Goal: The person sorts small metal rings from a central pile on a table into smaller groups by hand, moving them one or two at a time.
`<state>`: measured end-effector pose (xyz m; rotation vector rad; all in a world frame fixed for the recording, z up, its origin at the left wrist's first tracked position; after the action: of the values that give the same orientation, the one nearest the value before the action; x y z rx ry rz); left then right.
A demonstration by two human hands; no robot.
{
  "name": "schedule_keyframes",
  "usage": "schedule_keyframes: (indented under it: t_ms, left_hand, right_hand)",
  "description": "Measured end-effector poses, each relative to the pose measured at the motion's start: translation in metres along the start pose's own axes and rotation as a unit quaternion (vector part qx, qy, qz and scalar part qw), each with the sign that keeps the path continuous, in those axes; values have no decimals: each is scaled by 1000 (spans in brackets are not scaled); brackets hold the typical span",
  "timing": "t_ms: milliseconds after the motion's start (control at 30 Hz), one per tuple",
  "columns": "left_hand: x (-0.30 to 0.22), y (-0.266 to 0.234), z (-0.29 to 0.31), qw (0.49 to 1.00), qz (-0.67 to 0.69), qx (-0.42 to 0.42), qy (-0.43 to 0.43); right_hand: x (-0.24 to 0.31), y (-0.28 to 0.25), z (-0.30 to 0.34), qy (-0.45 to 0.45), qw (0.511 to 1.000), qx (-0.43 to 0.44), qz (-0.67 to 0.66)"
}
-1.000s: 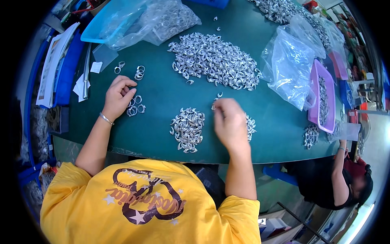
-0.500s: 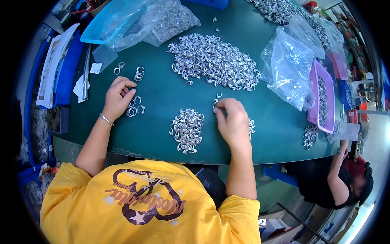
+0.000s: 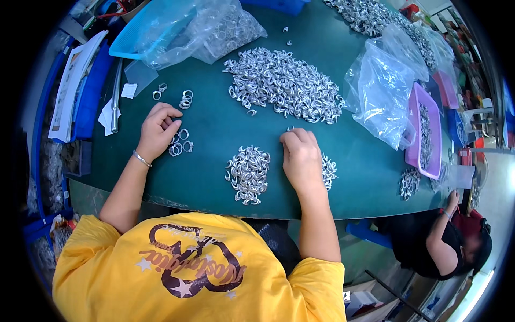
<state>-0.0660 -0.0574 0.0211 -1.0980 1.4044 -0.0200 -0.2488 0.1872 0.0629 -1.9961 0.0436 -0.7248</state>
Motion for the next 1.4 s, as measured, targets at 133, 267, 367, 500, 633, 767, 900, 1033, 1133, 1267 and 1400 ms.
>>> schedule_keyframes:
  t_ms: [133,267,367,500,633,767,900,1033,1133,1267,1400]
  left_hand:
    - [1,0,0,1000,-4,0,-4]
    - [2,0,0,1000,-9,2,-4]
    - [2,0,1,1000,-14,0,-4]
    - [1,0,1,1000,-11,0,-7]
    - [2,-2,1,1000,-14,-4,4]
    - [-1,-2,1,1000,-14,-8,4]
    - [-4,0,-1,1000,-4,-4,3]
    - [-2,-3,0,1000,-6,-7,4]
    - [0,-2,1,1000,0,-8,5]
    - [-2,-1,0,1000,9,0,-7]
    - [0,0,0,1000,15,-4,-7]
  right_hand:
    - [-29,-5,10,163,984,-5,-73]
    - [-37,-13,13,169,981,-24,-86]
    - [-3,2,10,31,999,8,-34]
    - [0,5,16,93,990,-4,-108]
    - [25,10,9,58,975,51,-208]
    - [-25,-6,-4,161,984,-73,12]
    - [-28,5,-5,92,993,-76,15]
    - [5,9,-5,-36,997,-62,27]
    - [-6,4,-5,26,996,-41,-81]
    - [-43,-19,-4,167,978,-96,-76]
    - [-8,8,-11,0,998,-59,-29]
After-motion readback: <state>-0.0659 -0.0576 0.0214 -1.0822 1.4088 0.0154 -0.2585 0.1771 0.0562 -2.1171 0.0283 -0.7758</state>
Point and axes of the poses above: each hand's wrist, its own z-axis away from the middle knuckle, its own y-axis out of the palm, x = y × z, the point moved 10 cm from there along -z, towards the middle knuckle
